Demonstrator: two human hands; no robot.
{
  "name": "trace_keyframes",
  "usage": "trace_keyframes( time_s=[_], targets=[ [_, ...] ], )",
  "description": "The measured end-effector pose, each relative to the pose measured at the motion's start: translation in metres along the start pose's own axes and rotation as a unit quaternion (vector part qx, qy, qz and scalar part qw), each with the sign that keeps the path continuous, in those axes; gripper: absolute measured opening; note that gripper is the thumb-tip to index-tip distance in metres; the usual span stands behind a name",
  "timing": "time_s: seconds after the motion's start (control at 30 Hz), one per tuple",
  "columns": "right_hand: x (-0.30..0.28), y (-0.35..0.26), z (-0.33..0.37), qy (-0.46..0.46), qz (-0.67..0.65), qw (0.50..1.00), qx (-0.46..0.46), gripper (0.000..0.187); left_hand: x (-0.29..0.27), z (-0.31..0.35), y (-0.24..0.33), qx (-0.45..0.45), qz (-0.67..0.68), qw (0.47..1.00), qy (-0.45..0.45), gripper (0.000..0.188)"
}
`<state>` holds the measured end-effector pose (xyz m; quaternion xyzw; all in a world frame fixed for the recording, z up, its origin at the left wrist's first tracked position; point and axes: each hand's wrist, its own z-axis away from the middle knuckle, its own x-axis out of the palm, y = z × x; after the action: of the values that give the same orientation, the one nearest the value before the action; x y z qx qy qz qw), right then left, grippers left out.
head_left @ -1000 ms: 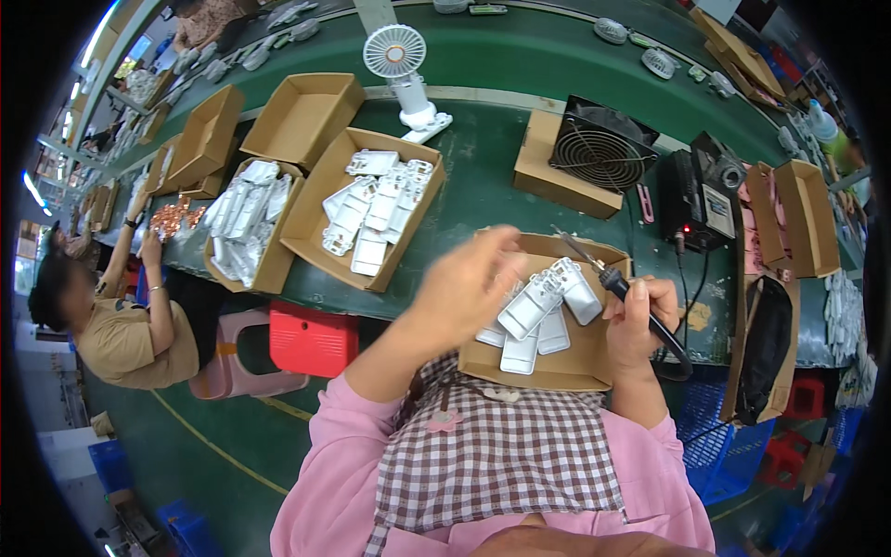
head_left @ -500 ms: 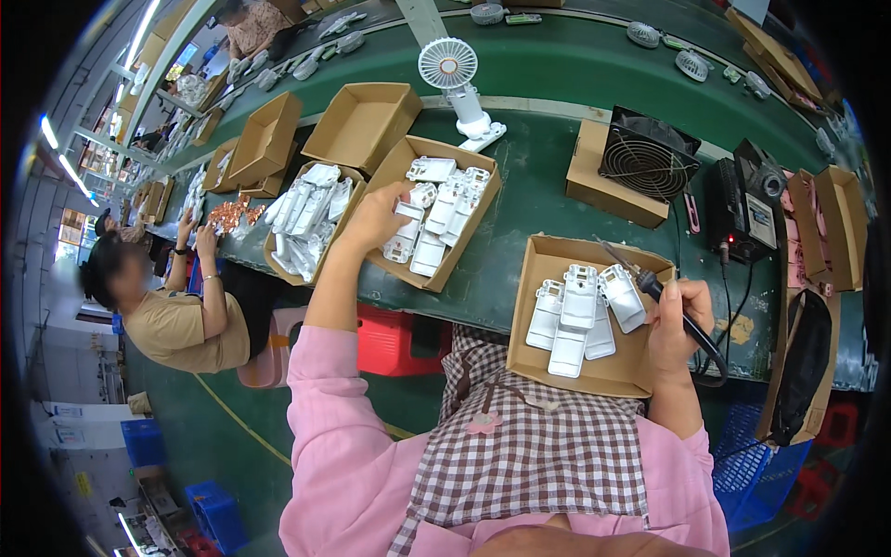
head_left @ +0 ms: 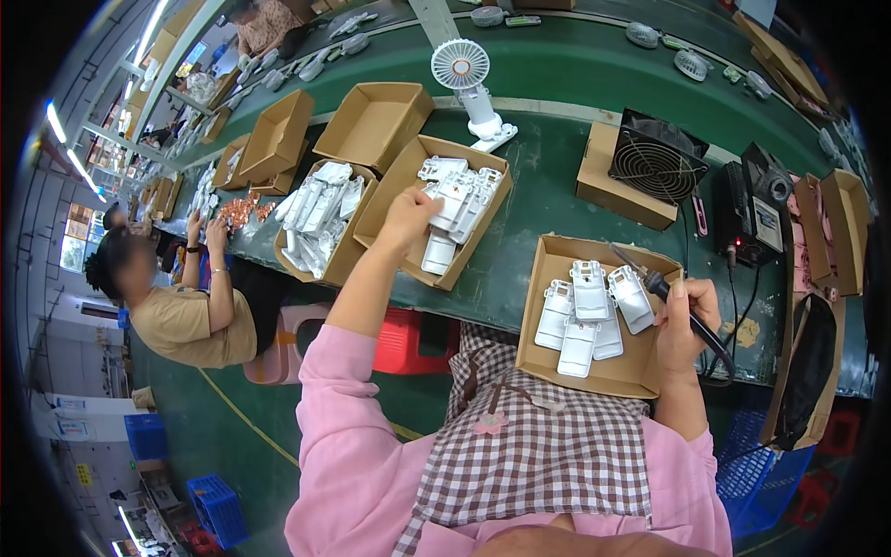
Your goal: The person solders components onto plastic casings using a soldering iron and places the casings into a cardboard box. The person then retrieves additional plastic casings from another box and solders them with the soldering iron.
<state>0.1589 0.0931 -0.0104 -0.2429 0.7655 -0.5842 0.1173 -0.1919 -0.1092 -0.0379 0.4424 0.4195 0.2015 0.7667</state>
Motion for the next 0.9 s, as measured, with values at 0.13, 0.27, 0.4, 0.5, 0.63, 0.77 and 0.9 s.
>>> trace_keyframes(
  time_s=[0.13, 0.27, 0.4, 0.5, 0.63, 0.77, 0.9],
  targets=[
    [0.0, 0.0, -0.001, -0.009, 0.002, 1.0, -0.002, 0.016, 0.012, 0.004, 0.008, 0.011, 0.052, 0.998, -0.032, 0.023],
    [0.001, -0.001, -0.001, -0.011, -0.006, 1.0, 0.006, 0.016, 0.009, 0.004, 0.018, 0.005, 0.079, 0.992, -0.094, 0.032],
    [0.0, -0.001, -0.002, -0.012, -0.007, 1.0, 0.007, 0.016, 0.004, 0.0, 0.022, -0.022, 0.026, 0.989, -0.143, 0.04],
    [0.0, 0.0, -0.003, -0.013, -0.003, 1.0, 0.005, 0.015, 0.006, 0.001, 0.026, -0.016, 0.051, 0.985, -0.165, 0.042],
    [-0.002, 0.001, -0.002, -0.013, -0.001, 1.0, 0.006, 0.015, 0.008, 0.004, 0.038, -0.009, 0.057, 0.98, -0.189, 0.046],
    [-0.002, 0.001, -0.002, -0.016, -0.004, 1.0, 0.009, 0.015, 0.011, 0.006, 0.034, 0.02, 0.018, 0.985, -0.169, 0.048],
    [-0.003, 0.002, -0.002, -0.015, 0.006, 1.0, 0.008, 0.015, 0.011, 0.007, 0.028, 0.033, -0.118, 0.978, -0.169, 0.05]
  ],
)
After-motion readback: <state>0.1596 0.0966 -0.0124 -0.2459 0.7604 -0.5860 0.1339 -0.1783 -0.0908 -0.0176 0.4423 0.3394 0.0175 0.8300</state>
